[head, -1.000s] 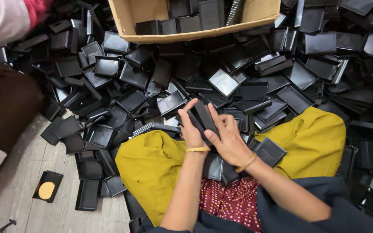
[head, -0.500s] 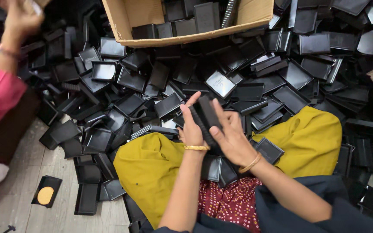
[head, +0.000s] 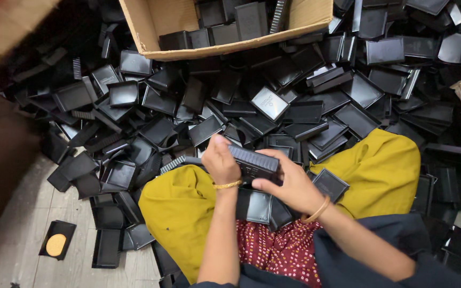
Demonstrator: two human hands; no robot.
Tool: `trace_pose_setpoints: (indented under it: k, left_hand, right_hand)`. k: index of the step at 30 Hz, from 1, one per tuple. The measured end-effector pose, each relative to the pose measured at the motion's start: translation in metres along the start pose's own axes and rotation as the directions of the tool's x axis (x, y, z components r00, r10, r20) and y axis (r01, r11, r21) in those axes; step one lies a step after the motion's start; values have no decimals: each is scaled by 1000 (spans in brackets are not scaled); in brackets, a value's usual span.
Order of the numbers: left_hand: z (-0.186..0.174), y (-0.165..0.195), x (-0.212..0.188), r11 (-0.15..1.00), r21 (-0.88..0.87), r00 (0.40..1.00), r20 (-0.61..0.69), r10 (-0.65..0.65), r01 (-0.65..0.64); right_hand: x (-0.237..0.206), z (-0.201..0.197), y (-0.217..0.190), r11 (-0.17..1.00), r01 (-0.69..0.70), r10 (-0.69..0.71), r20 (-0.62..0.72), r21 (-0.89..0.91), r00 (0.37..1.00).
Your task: The person sits on the floor and repeatedly picks up small black plastic parts from a pile, snaps them together, and places the assembled units into a cardboard box. The person handles the parts one at a time and continues the cycle throughout the clip.
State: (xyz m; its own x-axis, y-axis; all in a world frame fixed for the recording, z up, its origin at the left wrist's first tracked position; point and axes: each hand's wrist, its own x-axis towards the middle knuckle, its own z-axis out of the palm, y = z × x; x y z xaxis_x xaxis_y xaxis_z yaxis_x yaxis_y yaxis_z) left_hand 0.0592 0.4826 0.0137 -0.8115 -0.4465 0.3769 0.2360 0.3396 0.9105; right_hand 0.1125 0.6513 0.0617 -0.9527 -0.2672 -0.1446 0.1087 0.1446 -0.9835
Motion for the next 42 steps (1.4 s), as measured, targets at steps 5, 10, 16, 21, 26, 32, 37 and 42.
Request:
trace_pose_setpoints:
  k: [5,10,16,21,26,32,37,42]
  left_hand:
    - [1,-12,-10,998,-12,997,-37,-63,63]
    - [-14,-23,-5,979,-34,978,67,-198,200]
    - [-45,-18,-19,992,68,793,608,42,-104]
    - [-48,-20,-39,985,34,551,832,66,-168]
    - [-47,-31,-32,950,263,672,736,-84,-170]
    - [-49,-21,-10,941,282,950,297,99,-186]
    - [6,21,-57,954,183,878,459,132,-239]
    - [43,33,-119,915,244,516,855,-47,-320]
  right_hand:
    - [-3,12,-15,926,-68,-1,-184,-372,983]
    - [86,-39,-76,615,411,-247,330,-673,911]
    - [149,-96,-98,885,380,-371,-84,271,925]
    - [99,-78,-20,608,299,-58,335,-735,941]
    - [80,-46,62,257,722,-378,621,-642,687]
    - [94,-105,42,665,185,-306,-37,-724,951]
    - [67,-136,20,493,86,-478,-187,-866,858]
    - [57,-120,57,295,345,-372,225,-891,901]
